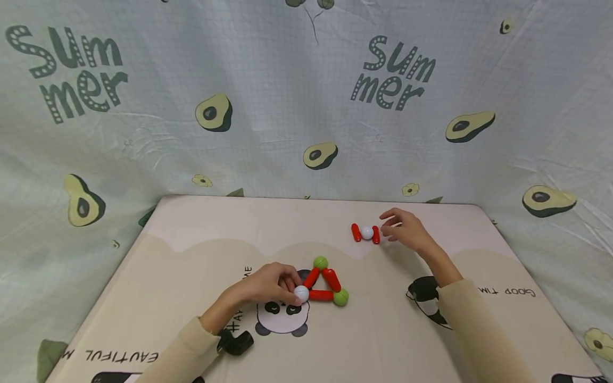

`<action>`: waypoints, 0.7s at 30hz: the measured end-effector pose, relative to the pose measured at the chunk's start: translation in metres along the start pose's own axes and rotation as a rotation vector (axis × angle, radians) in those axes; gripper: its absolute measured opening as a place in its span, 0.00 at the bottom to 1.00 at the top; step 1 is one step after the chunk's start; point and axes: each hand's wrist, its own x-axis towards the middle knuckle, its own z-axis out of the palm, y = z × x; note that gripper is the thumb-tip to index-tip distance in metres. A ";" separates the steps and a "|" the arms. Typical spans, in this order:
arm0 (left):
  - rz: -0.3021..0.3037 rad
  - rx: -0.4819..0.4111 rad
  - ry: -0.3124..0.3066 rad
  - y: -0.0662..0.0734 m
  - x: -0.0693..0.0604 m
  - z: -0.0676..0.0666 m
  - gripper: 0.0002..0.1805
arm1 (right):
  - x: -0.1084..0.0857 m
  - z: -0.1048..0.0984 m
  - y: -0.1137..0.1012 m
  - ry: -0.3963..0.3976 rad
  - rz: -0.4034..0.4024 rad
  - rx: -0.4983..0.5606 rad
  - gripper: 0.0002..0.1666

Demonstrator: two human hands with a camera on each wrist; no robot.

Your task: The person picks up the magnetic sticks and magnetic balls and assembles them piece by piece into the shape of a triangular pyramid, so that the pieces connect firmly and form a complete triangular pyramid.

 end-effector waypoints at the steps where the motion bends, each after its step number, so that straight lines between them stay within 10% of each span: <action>1: -0.001 0.000 0.000 0.000 0.000 0.000 0.14 | 0.003 0.002 0.002 -0.009 0.028 0.006 0.25; 21: -0.003 -0.031 0.002 0.003 -0.001 -0.001 0.14 | 0.014 0.015 0.002 -0.113 0.196 -0.083 0.25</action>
